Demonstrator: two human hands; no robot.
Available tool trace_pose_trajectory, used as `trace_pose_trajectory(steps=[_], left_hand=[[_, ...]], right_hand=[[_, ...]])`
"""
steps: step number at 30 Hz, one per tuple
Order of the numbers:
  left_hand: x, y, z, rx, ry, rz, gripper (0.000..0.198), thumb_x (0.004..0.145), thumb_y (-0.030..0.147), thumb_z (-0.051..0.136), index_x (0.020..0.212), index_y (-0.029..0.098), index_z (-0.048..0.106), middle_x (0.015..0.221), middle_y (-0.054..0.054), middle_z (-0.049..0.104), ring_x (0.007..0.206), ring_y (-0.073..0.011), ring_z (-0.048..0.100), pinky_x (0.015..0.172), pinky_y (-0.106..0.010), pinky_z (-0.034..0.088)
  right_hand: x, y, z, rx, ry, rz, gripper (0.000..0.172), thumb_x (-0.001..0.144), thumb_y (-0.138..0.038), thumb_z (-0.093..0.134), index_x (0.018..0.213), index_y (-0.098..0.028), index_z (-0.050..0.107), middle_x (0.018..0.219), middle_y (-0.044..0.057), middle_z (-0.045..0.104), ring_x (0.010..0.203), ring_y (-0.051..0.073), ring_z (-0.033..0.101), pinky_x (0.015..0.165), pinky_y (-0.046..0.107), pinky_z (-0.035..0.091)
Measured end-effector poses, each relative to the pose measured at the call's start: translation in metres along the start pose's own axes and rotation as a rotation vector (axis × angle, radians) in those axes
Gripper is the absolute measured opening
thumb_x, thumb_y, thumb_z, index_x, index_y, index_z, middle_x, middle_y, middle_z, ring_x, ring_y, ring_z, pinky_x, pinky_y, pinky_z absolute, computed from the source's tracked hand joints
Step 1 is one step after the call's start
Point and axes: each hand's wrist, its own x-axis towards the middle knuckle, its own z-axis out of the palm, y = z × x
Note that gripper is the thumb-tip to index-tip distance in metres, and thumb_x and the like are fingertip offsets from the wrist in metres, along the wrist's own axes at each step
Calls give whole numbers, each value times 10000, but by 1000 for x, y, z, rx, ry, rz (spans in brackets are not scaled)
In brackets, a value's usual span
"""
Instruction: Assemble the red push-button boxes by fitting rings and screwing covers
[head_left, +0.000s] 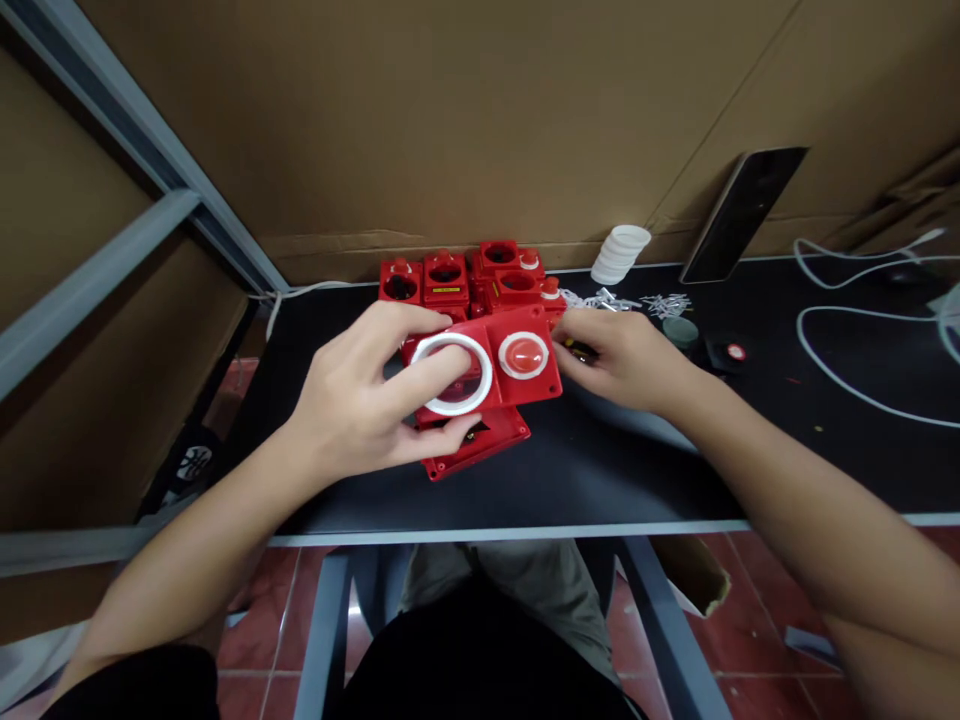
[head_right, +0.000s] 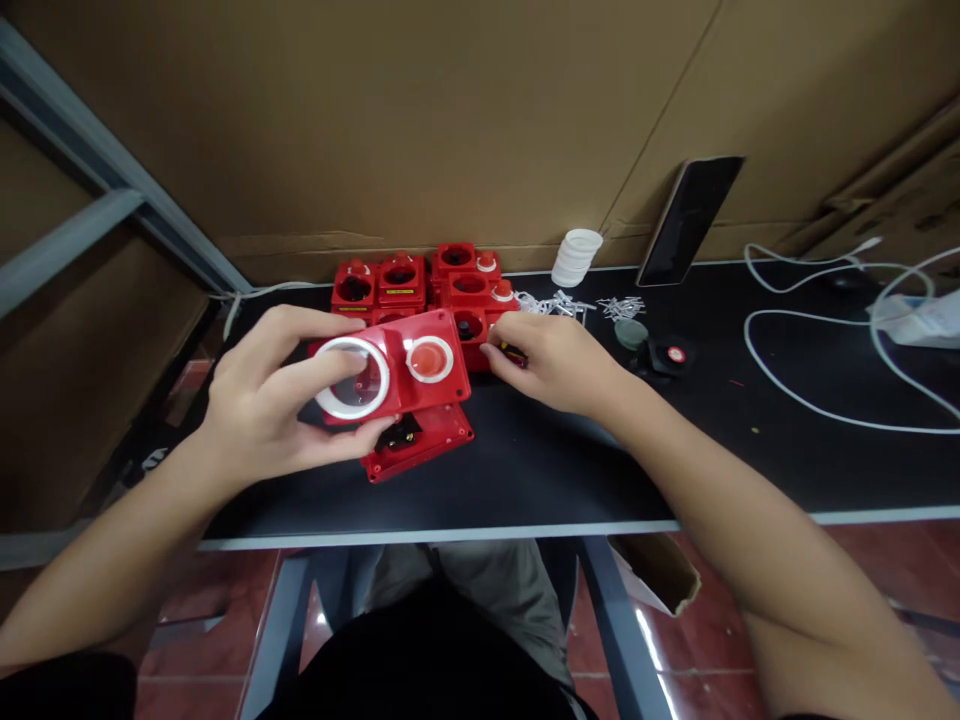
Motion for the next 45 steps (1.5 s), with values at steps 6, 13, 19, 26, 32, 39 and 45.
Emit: trace_pose_trajectory(steps=[6,13,19,26,32,39,45], left_hand=[[-2,-23,-26,80,129,-35,374,1035,508,811,1292,266,687,1352,-95,718,1167,-276,690,1055,-508,632],[-15,-45,-42,119,273,-145,298,1004,442,808,1107,257,598,1152,24,617,1056,-179,623,962,-395,593],[-32,-87,-33,-152,179,-242,569,1021,735,790,1150,242,537,1105,69,593,965,-121,579,865,-346,549],[-44,-116,-44,-329,-52,-491,710,985,854,672,1286,222,549,1244,30,685,1098,-143,628,928,-282,552],[-42,-128,-40,-21,-353,-794,516,814,670,806,1045,225,684,989,-41,744,903,-256,669,762,-347,443],[-41,-131,-26,-3,-541,-654,448,773,634,822,941,237,697,988,-39,729,910,-250,649,812,-339,455],[-42,-130,-22,-39,-570,-531,380,854,580,686,988,228,739,1202,-97,760,1038,-276,713,924,-374,524]], right_hand=[[-2,-16,10,36,9,-61,215,1130,-315,560,953,-247,660,928,89,781,805,239,705,758,374,534],[-4,-50,29,201,-16,-95,183,1141,-361,631,1227,-223,715,1184,128,773,1014,262,760,765,370,600],[-8,-57,33,184,-71,-103,251,1144,-407,642,1303,-222,702,1284,152,763,1024,262,776,641,338,600],[-8,-51,34,151,-36,-149,217,1157,-368,635,1260,-194,717,1221,145,770,971,253,792,653,338,618],[-8,-53,33,89,-42,-234,207,1157,-343,652,1263,-174,705,1186,122,771,850,190,787,571,275,599],[-8,-52,32,54,-42,-244,230,1186,-369,607,1246,-169,703,1171,118,765,835,178,781,562,263,584],[-8,-50,32,48,-30,-238,228,1190,-378,601,1235,-182,708,1159,105,762,829,176,766,545,265,552]])
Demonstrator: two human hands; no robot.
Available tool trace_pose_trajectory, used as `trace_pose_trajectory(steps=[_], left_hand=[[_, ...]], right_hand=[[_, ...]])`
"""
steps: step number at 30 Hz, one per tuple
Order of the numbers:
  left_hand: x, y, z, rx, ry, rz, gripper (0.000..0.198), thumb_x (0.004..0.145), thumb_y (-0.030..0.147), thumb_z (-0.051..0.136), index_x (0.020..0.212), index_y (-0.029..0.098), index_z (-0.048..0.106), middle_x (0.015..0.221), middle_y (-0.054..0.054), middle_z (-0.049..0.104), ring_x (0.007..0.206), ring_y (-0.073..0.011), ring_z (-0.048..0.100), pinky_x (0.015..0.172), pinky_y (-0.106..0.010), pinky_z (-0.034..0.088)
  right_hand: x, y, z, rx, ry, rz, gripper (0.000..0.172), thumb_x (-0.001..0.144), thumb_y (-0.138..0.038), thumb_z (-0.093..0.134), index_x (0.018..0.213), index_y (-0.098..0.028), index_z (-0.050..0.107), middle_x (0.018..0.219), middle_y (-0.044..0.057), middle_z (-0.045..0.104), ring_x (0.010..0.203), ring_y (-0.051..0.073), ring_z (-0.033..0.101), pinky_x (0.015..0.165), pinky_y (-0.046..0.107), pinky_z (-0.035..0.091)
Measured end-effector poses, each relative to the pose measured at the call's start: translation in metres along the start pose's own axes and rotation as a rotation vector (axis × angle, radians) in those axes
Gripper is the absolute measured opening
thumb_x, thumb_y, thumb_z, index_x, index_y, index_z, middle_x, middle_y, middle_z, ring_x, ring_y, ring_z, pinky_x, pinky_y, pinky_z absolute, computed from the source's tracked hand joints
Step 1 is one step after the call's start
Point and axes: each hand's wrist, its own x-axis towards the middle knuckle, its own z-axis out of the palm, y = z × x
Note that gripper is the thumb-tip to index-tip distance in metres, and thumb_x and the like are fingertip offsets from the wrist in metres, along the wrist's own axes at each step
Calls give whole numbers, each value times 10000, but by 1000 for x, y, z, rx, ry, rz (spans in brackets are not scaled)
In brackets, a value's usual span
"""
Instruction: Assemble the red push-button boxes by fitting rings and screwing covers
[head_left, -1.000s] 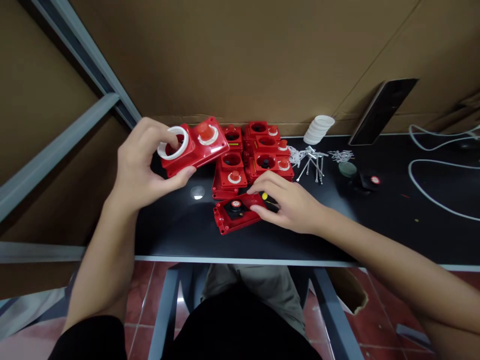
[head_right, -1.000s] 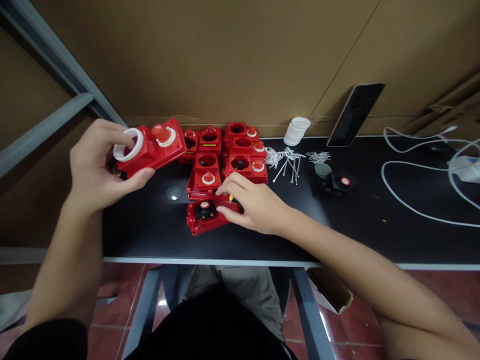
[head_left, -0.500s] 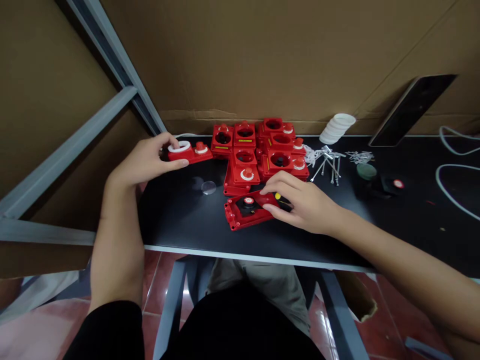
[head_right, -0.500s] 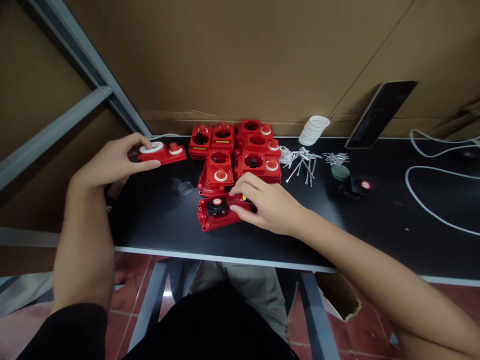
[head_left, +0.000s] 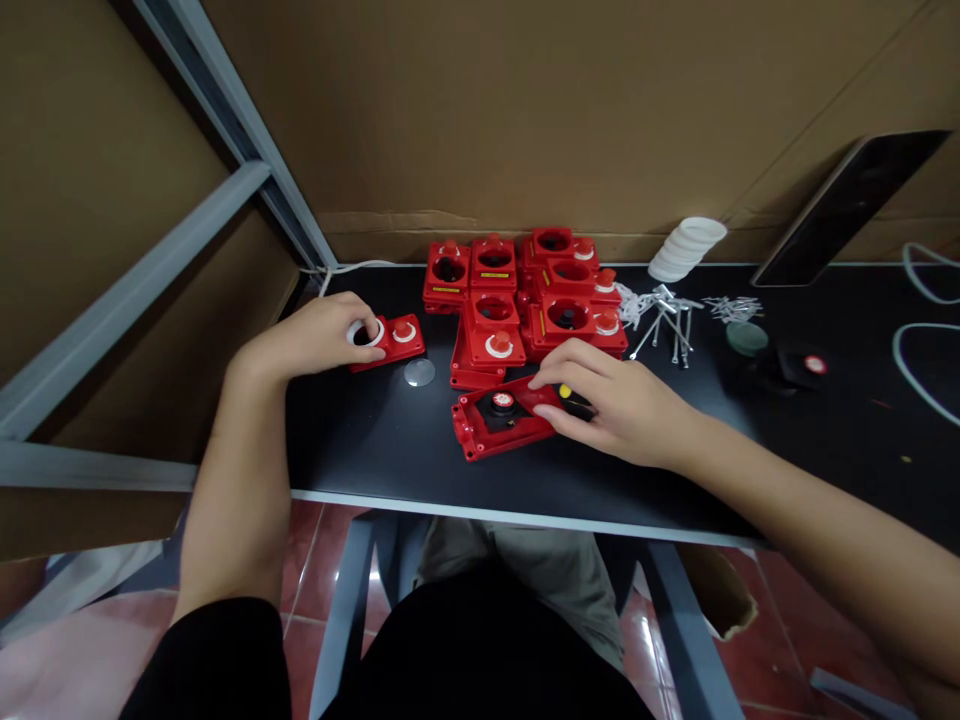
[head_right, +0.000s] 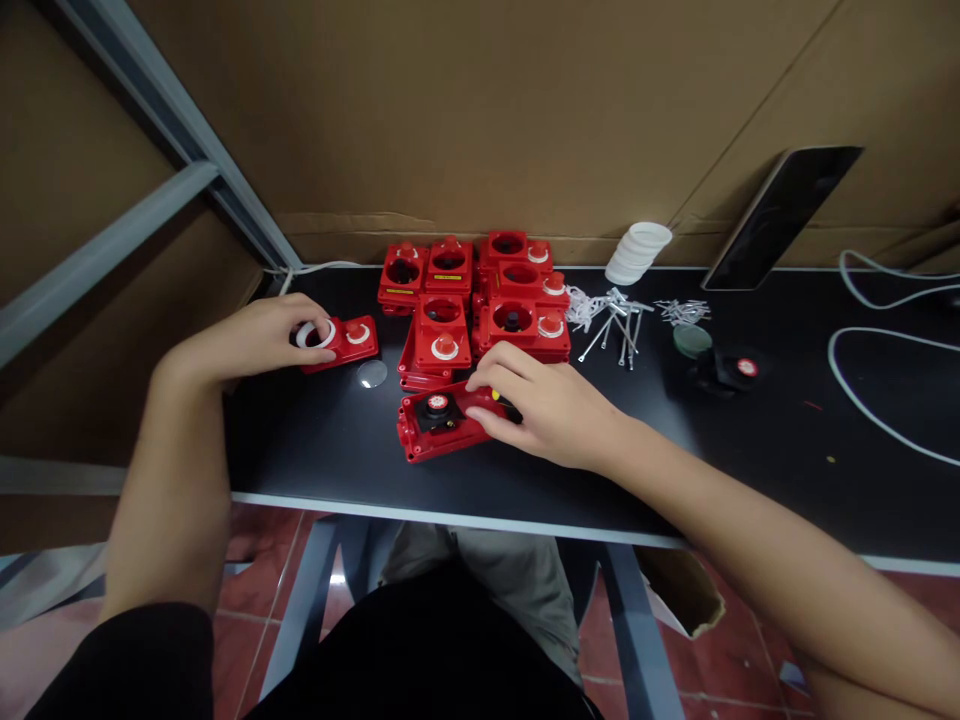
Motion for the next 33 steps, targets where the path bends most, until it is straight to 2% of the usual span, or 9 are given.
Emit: trace_pose_trajectory(steps=[3,7,12,15,18,20,24,29,33], left_hand=[[-3,-5,-2,-23,50,44,350,897,530,632,1028,232,759,1239,-98,775,1079,-281,732,969,-396,550],[-4,-3,-3,-18,106,50,334,893,515,681,1054,230,747,1173,-97,778,1070,-296,733,992,-431,569],[-11,28,-1,64,316,186,308,982,478,662,1082,216,790,1217,-121,742,1195,-318,700,1060,-433,557],[-14,51,5,71,129,231,235,1031,400,683,1120,219,804,1081,-59,782,958,-243,739,884,-356,555],[-13,68,17,226,-21,214,256,1004,358,810,1199,192,818,1219,-83,815,1049,-293,777,901,-382,551],[-11,76,23,319,-78,171,255,1017,323,831,1230,182,828,1292,-100,811,1105,-322,794,896,-390,549],[-10,83,29,419,-88,92,237,1069,311,805,1246,153,824,1314,-133,802,1139,-353,813,801,-376,536],[-10,88,31,423,-79,106,184,1067,274,768,1174,133,816,1241,-148,821,1101,-352,826,829,-391,570],[-12,92,33,447,-57,101,182,1056,262,724,1144,116,788,1203,-188,811,1049,-366,824,783,-396,576]], right_hand=[[0,0,-1,9,9,-2,217,1191,-369,601,1233,-185,707,1148,100,761,841,178,768,556,266,552],[2,-3,0,60,18,8,200,1176,-345,626,1249,-175,701,1174,110,761,896,193,786,579,269,573],[2,-5,2,71,15,23,223,1162,-354,648,1282,-171,690,1192,121,766,920,209,791,586,282,580],[2,-4,2,68,10,18,220,1160,-355,652,1283,-177,692,1188,119,767,927,209,792,579,279,577],[2,-3,0,70,24,17,232,1166,-366,641,1283,-173,696,1187,118,761,934,204,792,577,267,585],[2,-3,-1,69,31,17,229,1170,-362,633,1282,-173,697,1184,117,760,943,201,793,586,260,595],[2,-2,-1,67,43,30,215,1169,-361,632,1266,-182,701,1185,118,761,947,205,792,598,267,595],[2,-1,-1,77,51,32,196,1167,-350,628,1256,-193,705,1174,116,771,973,217,793,642,286,616],[2,0,-1,85,54,46,178,1156,-329,635,1246,-201,720,1166,116,779,991,228,791,685,310,638]])
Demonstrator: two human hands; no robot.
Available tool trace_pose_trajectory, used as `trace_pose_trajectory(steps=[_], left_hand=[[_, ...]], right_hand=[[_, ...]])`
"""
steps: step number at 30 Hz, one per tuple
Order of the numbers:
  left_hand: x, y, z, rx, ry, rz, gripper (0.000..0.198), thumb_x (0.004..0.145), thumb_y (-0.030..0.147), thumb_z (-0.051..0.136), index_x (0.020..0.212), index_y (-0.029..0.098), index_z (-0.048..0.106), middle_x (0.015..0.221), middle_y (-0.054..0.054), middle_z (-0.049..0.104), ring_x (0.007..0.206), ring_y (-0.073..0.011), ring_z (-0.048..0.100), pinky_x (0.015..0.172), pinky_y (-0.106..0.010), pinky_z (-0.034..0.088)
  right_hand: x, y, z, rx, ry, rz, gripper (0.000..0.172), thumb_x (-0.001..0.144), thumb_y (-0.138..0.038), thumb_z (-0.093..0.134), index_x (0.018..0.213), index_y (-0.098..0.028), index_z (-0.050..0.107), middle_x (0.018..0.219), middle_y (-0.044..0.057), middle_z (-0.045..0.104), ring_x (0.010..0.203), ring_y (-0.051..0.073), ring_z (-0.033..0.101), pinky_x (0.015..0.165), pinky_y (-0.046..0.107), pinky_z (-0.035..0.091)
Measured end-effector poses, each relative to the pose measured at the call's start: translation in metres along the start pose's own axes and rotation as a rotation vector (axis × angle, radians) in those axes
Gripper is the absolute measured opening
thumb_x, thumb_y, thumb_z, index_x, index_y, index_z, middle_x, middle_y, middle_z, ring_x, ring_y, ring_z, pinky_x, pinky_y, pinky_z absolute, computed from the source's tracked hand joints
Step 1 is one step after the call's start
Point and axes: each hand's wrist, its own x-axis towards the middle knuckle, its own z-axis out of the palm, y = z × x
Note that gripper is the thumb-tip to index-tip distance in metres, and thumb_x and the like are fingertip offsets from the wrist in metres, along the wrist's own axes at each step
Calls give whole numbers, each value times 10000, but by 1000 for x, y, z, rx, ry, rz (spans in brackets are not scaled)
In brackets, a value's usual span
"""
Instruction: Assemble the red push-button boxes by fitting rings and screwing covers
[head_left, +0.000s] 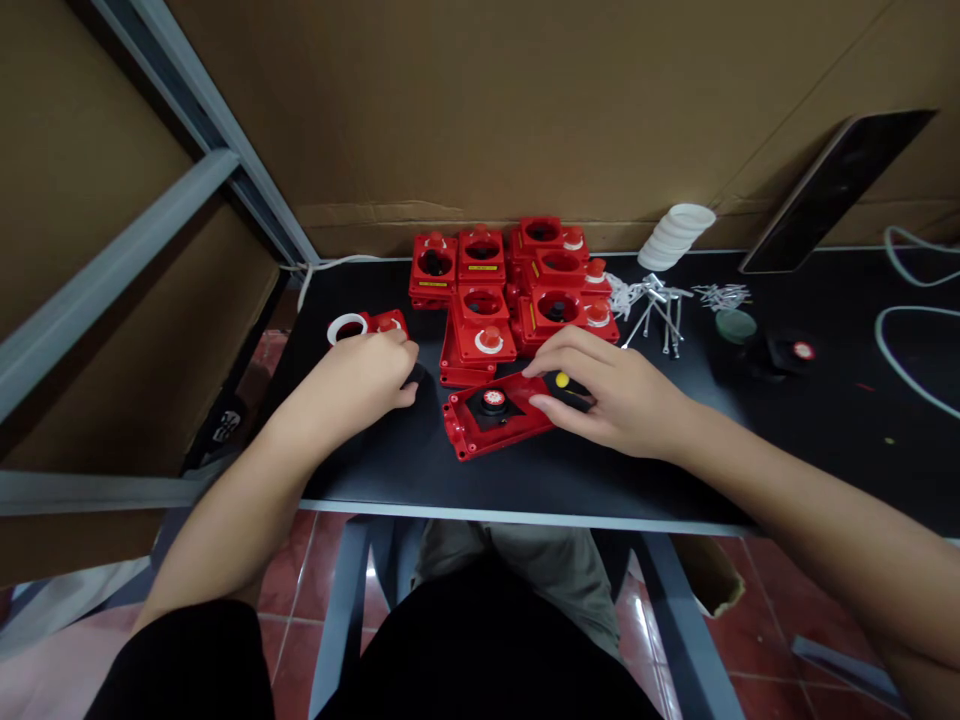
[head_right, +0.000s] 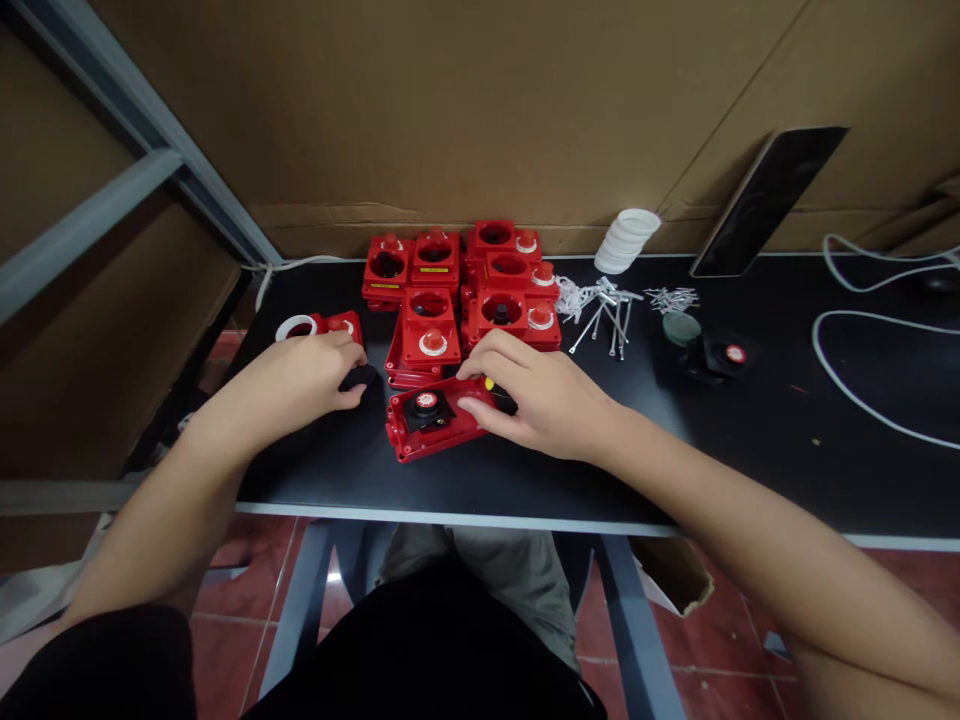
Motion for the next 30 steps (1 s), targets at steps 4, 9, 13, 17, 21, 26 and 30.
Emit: trace_pose_trajectory(steps=[4,9,13,17,21,26,30], left_hand=[[-5,-10,6,-130,72,80,217,1014,255,777,1207,165,739,1283,-157,779,1067,-333,799,836,-388,597],[-3,-28,14,-247,64,95,316,998,246,787,1303,178,741,1321,-153,807,1181,-358,800,1001,-436,604],[2,-24,15,-247,46,101,340,978,210,749,1315,179,725,1336,-160,803,1193,-355,802,999,-434,608],[0,-21,9,-287,89,71,450,925,220,739,1366,143,693,1311,-169,793,1141,-347,803,983,-439,632],[-14,-31,-8,-473,236,109,514,889,330,745,1381,199,675,1203,-91,803,1020,-277,790,973,-432,663],[-28,-23,-33,-902,416,203,495,885,342,776,1353,261,639,1236,-62,768,1128,-255,796,1094,-433,690],[-17,12,-47,-939,389,305,498,874,262,734,1360,240,630,1205,-72,755,1080,-244,791,992,-413,722]], right_hand=[[-1,1,-2,-21,-3,10,193,1148,-328,636,1249,-201,740,1157,117,784,980,235,788,690,323,637],[-1,4,-6,-57,-2,-13,183,1158,-323,627,1233,-186,723,1151,112,786,953,212,789,618,289,601],[-1,6,-7,-84,21,-26,188,1169,-329,608,1230,-185,712,1145,115,787,943,210,786,598,287,576],[-2,6,-6,-92,52,-8,187,1161,-336,612,1226,-200,723,1141,112,790,973,230,786,686,322,614],[-1,4,-5,-77,126,38,171,1152,-331,615,1237,-224,717,1147,107,793,986,240,786,747,345,635],[3,1,-8,-235,229,-44,192,1141,-301,666,1306,-211,707,1109,85,819,902,201,801,671,287,601],[7,-7,-17,-481,250,-168,345,1150,-263,658,1490,-255,718,1181,57,844,862,155,795,647,252,571]])
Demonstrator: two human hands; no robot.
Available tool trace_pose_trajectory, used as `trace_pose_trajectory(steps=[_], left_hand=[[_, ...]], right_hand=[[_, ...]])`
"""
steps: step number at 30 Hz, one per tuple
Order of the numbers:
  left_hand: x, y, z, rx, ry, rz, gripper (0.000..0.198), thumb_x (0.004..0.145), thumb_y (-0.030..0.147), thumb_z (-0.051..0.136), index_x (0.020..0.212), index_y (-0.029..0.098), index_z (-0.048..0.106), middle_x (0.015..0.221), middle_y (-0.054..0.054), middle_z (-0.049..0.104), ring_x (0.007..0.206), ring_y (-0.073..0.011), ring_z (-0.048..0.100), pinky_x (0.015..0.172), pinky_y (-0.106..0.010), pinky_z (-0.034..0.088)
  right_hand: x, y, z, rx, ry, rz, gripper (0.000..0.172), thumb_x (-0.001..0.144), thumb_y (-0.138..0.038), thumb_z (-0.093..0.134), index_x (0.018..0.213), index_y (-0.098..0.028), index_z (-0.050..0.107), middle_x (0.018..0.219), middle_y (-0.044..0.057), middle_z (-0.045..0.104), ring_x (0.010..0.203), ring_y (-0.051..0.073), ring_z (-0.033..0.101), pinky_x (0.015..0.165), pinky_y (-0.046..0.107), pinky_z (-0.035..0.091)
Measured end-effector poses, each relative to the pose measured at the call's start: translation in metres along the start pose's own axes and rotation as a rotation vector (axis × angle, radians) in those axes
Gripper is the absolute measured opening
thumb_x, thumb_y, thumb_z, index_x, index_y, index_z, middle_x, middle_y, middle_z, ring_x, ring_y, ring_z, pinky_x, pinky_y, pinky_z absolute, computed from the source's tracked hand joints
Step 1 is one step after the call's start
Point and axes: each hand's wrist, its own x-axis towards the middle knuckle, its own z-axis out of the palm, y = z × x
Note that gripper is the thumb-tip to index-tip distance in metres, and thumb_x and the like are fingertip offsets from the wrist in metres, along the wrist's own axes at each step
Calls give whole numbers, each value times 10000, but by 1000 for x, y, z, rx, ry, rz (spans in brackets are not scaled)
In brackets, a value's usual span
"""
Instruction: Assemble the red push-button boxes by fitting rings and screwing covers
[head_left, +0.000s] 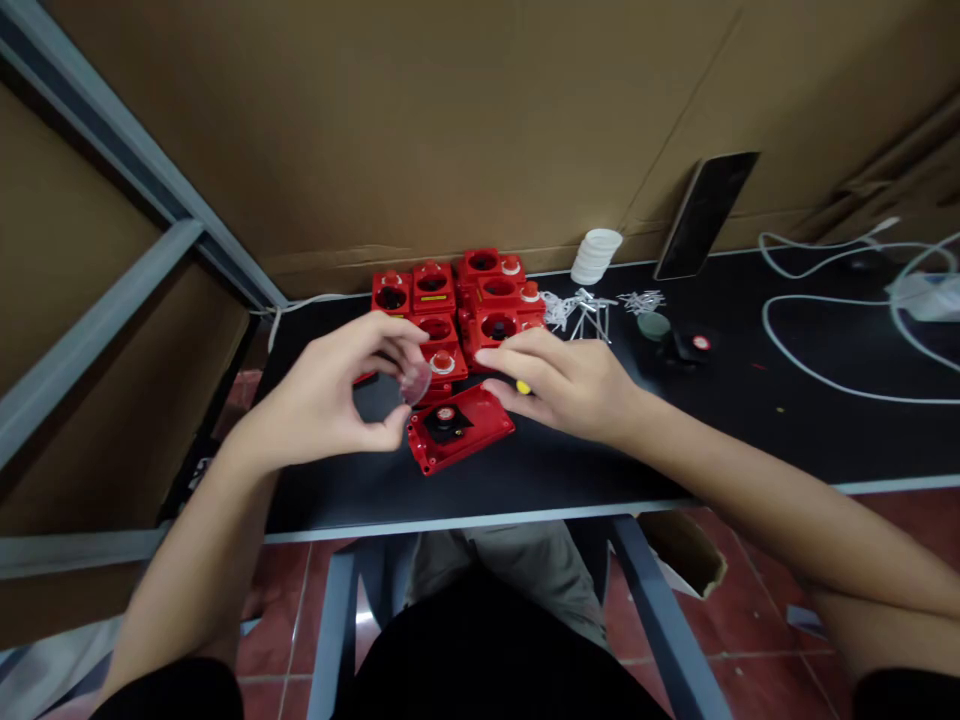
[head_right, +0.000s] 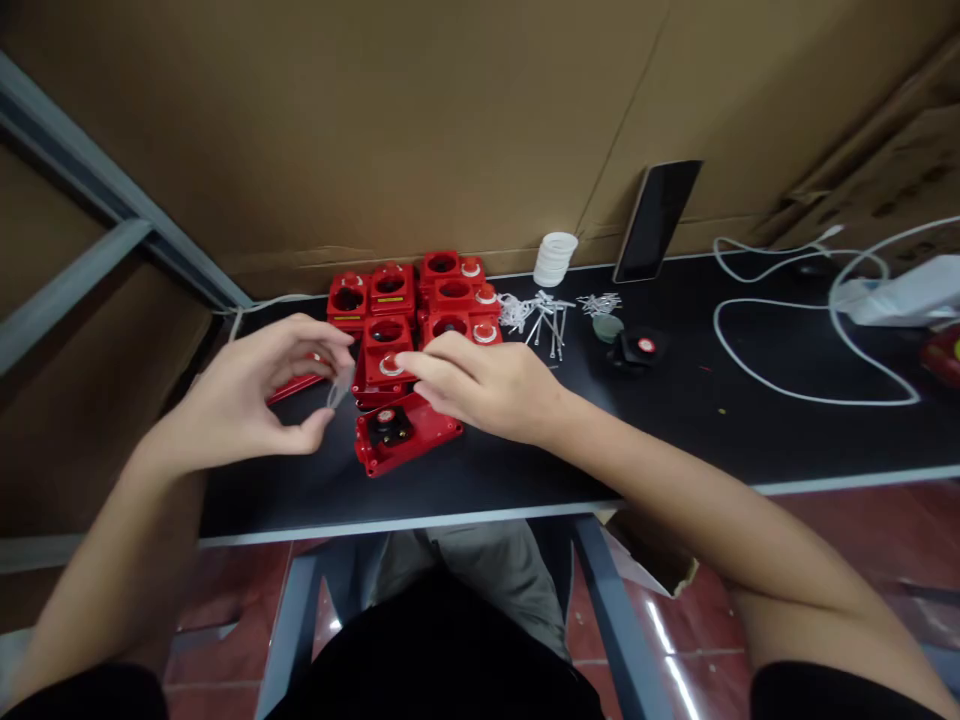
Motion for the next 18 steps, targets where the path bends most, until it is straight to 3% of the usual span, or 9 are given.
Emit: trace_pose_trajectory(steps=[3,7,10,13,16,18], left_hand=[[14,14,20,125,-44,61,527,849,209,698,1371,232,631,1190,-52,758,998,-215,789,921,-375,712],[23,22,36,153,-116,88,551,842,168,694,1382,242,622,1219,-41,736,943,-190,778,862,-331,699],[21,23,34,191,-154,85,698,888,215,736,1555,265,541,1375,-75,714,1132,-246,787,1011,-383,700],[14,17,21,278,-97,101,726,985,330,754,1655,274,478,1494,-123,683,1344,-321,734,1208,-475,625],[8,2,8,303,-147,110,473,1065,345,705,1525,285,614,1449,-108,709,1257,-280,768,1150,-427,647],[6,-10,5,296,-162,109,377,1093,345,683,1463,278,664,1392,-98,736,1202,-256,781,1124,-405,652]], right_hand=[[9,-7,-9,-51,-5,-107,357,1181,-200,568,1470,-279,763,1141,25,855,820,118,771,626,240,524],[16,-18,-17,-44,0,-148,359,1190,-153,501,1058,-200,832,974,36,850,730,126,733,594,299,482],[11,-18,-27,-7,-36,-162,310,1147,-107,548,1024,-203,816,958,45,833,718,142,703,596,324,458],[-8,-3,-46,11,-85,1,240,1142,-144,604,1122,-230,827,1004,49,842,781,155,733,631,323,457],[-37,33,-66,-169,-171,243,193,1141,-223,654,1125,-249,844,1056,54,850,731,153,709,584,324,412],[-59,67,-75,-314,-175,382,205,1148,-276,657,1101,-227,851,1086,88,852,821,196,756,576,333,400]])
